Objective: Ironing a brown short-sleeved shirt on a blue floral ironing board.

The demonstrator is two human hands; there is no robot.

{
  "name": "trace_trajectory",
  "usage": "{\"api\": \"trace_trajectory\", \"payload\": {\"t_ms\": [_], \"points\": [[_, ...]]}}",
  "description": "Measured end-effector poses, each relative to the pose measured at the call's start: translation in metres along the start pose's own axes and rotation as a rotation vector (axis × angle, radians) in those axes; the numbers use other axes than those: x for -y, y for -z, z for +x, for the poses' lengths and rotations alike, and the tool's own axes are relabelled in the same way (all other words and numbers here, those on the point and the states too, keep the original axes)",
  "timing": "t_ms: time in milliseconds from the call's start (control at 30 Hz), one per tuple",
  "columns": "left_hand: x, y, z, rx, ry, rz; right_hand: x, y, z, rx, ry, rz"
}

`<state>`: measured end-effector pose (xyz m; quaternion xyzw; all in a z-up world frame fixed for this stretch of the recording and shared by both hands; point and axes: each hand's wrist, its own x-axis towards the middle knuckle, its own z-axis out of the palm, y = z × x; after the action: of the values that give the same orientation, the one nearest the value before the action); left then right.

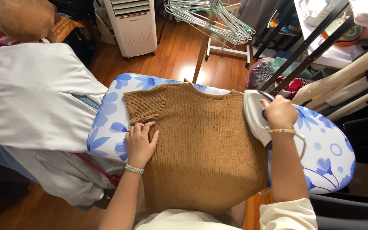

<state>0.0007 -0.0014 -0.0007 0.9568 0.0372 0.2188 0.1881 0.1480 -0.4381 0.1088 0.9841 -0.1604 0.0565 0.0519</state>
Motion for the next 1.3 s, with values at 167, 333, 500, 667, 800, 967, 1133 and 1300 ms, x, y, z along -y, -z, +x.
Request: {"api": "trace_trajectory", "payload": {"t_ms": [167,333,500,667,800,967,1133,1300], "points": [[0.0,0.003,-0.001,0.001,-0.009,-0.004,0.008,0.016,-0.04,-0.105,0.054,0.001],[-0.003,0.004,0.001,0.016,0.0,0.003,0.049,0.066,-0.128,-0.025,0.137,-0.041],[-0.004,0.009,0.001,0.042,0.014,-0.019,0.073,0.053,-0.186,0.054,0.457,0.078],[-0.004,0.01,0.002,0.047,0.016,-0.018,0.059,0.046,-0.191,-0.024,0.402,0.03],[-0.005,0.01,0.002,0.056,0.027,-0.02,0.033,0.04,-0.175,0.091,0.206,-0.063],[-0.005,0.011,0.001,0.057,0.023,-0.024,0.002,0.046,-0.168,0.101,0.069,-0.084],[-0.007,0.013,0.002,0.062,0.027,-0.033,-0.026,0.035,-0.158,0.098,-0.013,-0.061],[-0.005,0.01,0.002,0.048,0.019,-0.028,-0.043,0.026,-0.154,0.053,-0.059,-0.065]]}}
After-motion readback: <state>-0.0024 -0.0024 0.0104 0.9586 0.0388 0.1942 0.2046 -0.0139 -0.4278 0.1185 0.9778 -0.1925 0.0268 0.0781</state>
